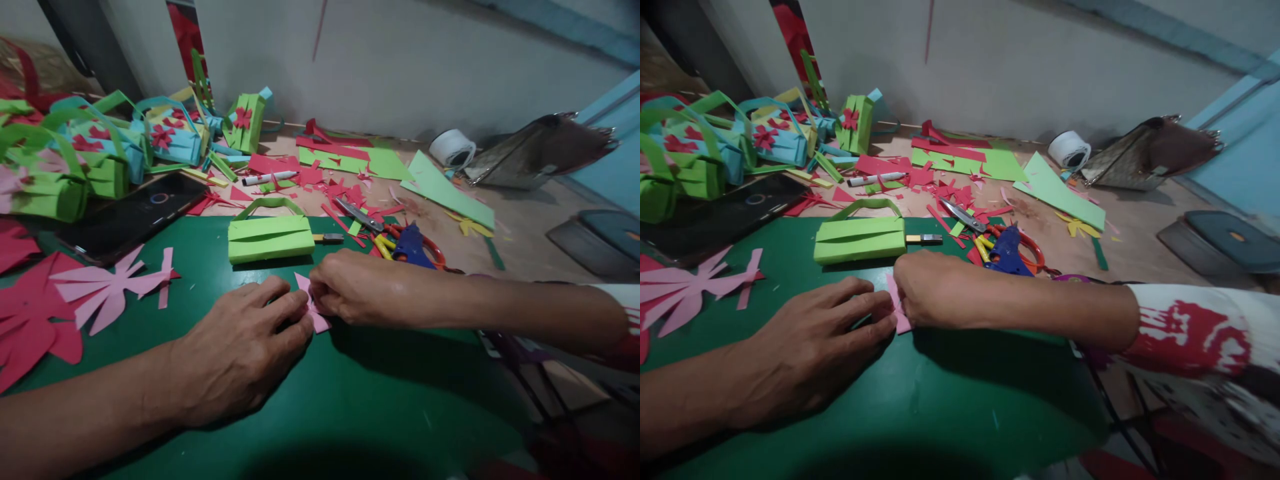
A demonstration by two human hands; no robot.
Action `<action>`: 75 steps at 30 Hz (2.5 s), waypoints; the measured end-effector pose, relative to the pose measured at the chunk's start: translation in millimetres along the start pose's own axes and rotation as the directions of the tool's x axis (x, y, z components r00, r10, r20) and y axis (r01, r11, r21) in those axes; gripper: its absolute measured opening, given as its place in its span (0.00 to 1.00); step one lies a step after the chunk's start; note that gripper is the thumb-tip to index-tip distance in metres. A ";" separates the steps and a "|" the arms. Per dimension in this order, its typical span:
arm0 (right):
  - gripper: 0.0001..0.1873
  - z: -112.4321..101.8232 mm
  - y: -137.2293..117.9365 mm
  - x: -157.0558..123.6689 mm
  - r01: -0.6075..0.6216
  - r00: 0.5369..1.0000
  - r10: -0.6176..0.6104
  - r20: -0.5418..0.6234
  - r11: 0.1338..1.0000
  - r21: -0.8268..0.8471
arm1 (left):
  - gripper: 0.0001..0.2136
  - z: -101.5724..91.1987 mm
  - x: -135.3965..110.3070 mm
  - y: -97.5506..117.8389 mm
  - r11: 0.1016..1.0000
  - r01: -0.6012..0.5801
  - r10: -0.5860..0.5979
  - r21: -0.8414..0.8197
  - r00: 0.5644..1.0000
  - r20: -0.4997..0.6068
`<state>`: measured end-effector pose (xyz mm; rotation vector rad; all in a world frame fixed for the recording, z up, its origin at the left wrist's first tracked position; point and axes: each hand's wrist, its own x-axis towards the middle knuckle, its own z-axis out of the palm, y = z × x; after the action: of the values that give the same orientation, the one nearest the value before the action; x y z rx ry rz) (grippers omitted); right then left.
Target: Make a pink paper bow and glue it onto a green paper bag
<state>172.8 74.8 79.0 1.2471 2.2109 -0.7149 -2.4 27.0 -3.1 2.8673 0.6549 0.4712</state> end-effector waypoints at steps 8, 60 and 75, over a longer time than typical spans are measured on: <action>0.06 2.4 -0.3 2.0 0.012 0.999 -0.013 -0.030 0.999 -0.044 | 0.12 -1.0 -2.1 0.4 1.000 -0.005 0.005 0.003 1.000 0.001; 0.11 60.6 12.6 -3.0 0.192 0.713 -0.327 -0.621 0.942 -0.276 | 0.13 -0.8 0.1 0.0 1.000 -0.003 0.003 -0.015 1.000 0.004; 0.16 82.0 19.7 3.2 0.270 0.436 -0.444 -0.783 0.894 -0.357 | 0.11 -0.2 0.4 0.1 0.999 0.024 -0.024 -0.027 0.999 0.023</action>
<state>202.1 31.8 12.6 1.1557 3.3496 0.0777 -2.1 27.1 -2.8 2.8319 0.6733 0.4397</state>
